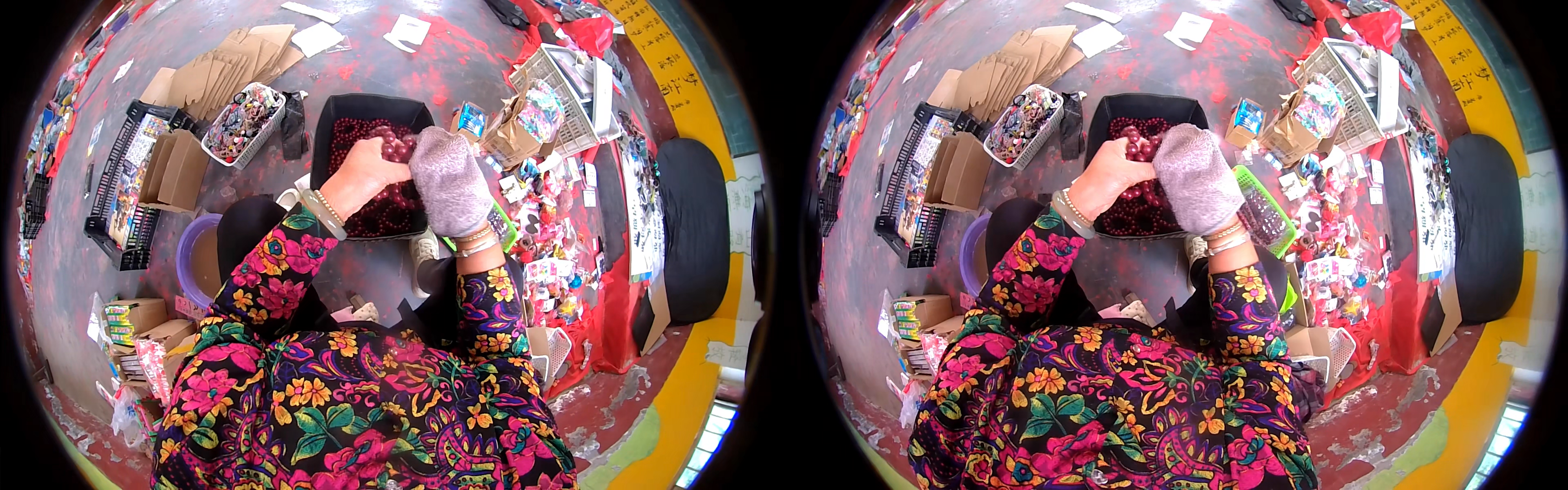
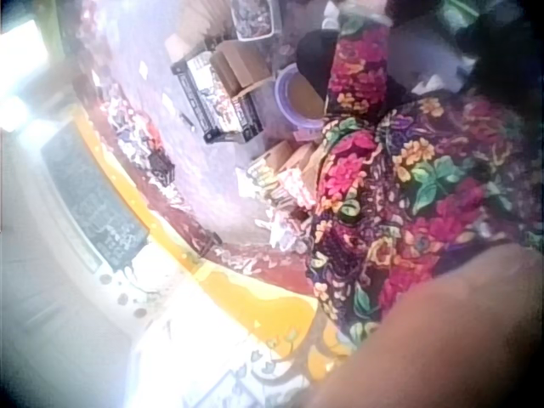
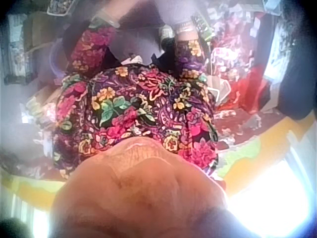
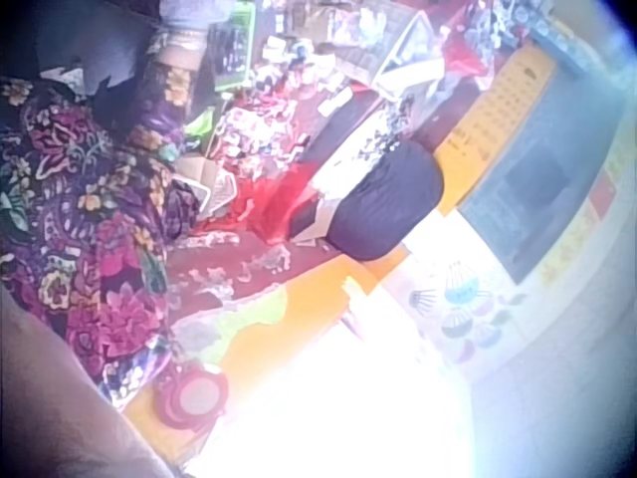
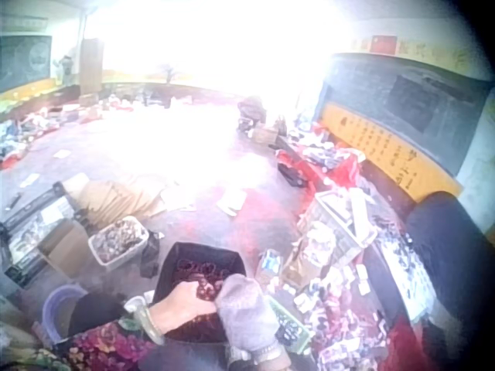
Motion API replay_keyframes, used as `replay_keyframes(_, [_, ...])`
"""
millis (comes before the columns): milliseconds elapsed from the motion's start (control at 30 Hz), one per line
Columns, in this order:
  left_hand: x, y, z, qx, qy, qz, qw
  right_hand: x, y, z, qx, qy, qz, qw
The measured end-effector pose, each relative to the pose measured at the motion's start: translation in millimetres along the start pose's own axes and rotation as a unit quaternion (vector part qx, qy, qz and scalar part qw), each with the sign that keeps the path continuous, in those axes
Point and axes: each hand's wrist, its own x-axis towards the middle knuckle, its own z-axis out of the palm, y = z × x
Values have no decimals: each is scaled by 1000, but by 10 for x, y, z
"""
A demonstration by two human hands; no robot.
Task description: The person sits on the floor and repeatedly wipes red beaded necklaces with a grey cloth. They pick up necklaces from a black tray, wipe them thoroughly, and place them into a green basket.
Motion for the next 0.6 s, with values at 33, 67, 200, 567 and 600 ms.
replay_keyframes(33, [-5,-19,3,9,-15,-10,1000,4,-13,-74,-17,-53,-17,998])
replay_keyframes(67, [2,-64,19,-43,-22,-31,998,-1,-8,-56,8,-69,-2,998])
replay_keyframes(200, [23,-125,25,-129,-13,-4,992,-134,-42,183,148,4,75,986])
replay_keyframes(567, [27,-73,45,-136,55,-10,989,-180,1,119,325,13,123,937])
replay_keyframes(600, [29,-62,67,-115,54,-6,992,-119,-8,154,310,-9,107,945])
